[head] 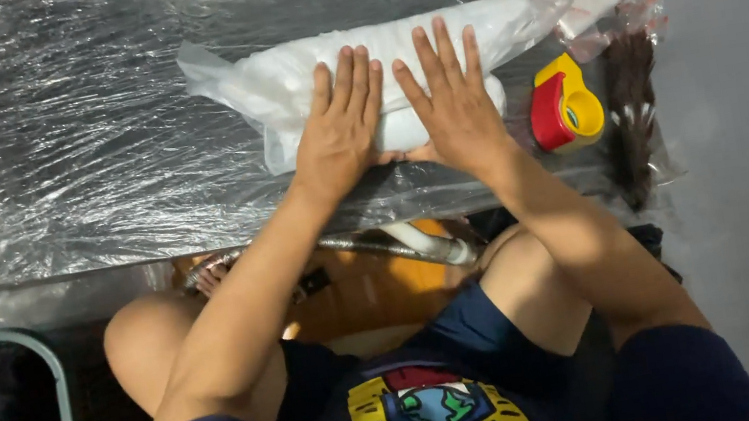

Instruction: Packaging a soft white item into a clear plastic bag, sealing it with tape, and then placing it into a black plastic mailer.

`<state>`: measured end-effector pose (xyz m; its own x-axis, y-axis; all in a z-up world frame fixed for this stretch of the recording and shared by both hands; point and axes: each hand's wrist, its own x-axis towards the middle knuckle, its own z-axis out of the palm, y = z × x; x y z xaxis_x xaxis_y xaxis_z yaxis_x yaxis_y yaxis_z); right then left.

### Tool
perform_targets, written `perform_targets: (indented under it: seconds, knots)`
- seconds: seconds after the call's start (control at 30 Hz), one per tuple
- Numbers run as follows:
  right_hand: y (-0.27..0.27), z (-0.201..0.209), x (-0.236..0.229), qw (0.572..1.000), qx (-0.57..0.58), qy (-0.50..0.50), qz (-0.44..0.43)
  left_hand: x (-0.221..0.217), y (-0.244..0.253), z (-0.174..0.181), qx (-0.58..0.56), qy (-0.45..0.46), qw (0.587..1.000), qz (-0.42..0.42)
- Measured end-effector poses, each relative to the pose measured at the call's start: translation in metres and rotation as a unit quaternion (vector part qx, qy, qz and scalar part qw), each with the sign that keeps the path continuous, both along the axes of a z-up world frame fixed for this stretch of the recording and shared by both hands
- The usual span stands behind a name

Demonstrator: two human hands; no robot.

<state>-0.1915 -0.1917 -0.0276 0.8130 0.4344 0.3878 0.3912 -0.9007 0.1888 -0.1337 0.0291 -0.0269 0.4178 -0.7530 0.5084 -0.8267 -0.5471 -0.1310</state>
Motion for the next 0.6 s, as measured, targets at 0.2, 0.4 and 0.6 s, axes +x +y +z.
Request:
perform_targets:
  seconds: [0.2, 0.4, 0.6]
  knots:
    - [0.003, 0.002, -0.012, 0.999, -0.028, -0.005, -0.027, -0.008, -0.007, -0.004, 0.078, -0.047, 0.994, 0.056]
    - [0.0, -0.017, -0.023, 0.999, -0.018, -0.023, -0.041, -0.019, -0.009, 0.009, 0.201, -0.188, 0.951, 0.143]
    - [0.005, -0.016, -0.021, 0.999, -0.005, -0.021, -0.044, -0.005, -0.014, -0.014, 0.194, -0.15, 0.962, 0.123]
